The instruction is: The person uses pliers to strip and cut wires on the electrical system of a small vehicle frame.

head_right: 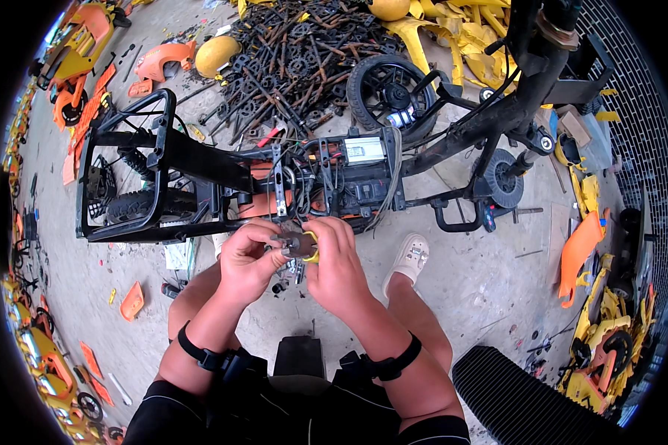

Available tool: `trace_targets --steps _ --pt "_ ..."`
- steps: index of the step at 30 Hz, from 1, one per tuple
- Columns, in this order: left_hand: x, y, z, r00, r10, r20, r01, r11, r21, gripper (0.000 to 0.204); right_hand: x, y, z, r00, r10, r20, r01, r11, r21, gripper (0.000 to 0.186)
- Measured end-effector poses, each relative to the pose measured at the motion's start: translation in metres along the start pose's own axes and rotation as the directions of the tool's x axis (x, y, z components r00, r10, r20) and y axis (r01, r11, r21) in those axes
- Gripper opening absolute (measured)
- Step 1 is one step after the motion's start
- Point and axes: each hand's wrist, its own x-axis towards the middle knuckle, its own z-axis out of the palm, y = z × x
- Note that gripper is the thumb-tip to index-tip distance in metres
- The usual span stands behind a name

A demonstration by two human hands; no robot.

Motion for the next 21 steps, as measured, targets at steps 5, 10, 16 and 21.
trace_targets --steps 5,10,16,21 --pt "0.0002 -0.0001 -0.0022 1.000 0.020 0.014 -0.021 0.999 0.028 0.021 -0.0002 -0.0014 -0.0002 1.000 0.001 0.005 -0.001 1.000 -0.003 0.064" --pt "0.0000 0.0008 -0.0030 1.000 0.025 0.019 -0.026 0.999 0.044 0.021 -0.0002 -0.0025 0.0000 1.000 -0.016 0.000 0.016 1.000 -0.024 0.064" --pt "-0.0001 0.0017 -0.0042 0.999 0.023 0.028 -0.025 0.997 0.071 0.021 -0.0005 -0.0012 0.0005 0.999 -0.034 -0.012 0.034 0.999 -0.040 0.065" --pt "0.0000 0.0004 -0.0054 0.999 0.035 0.031 -0.038 0.996 0.086 0.020 0.0001 -0.0008 0.0001 0.999 -0.041 -0.010 0.040 0.998 -0.039 0.065"
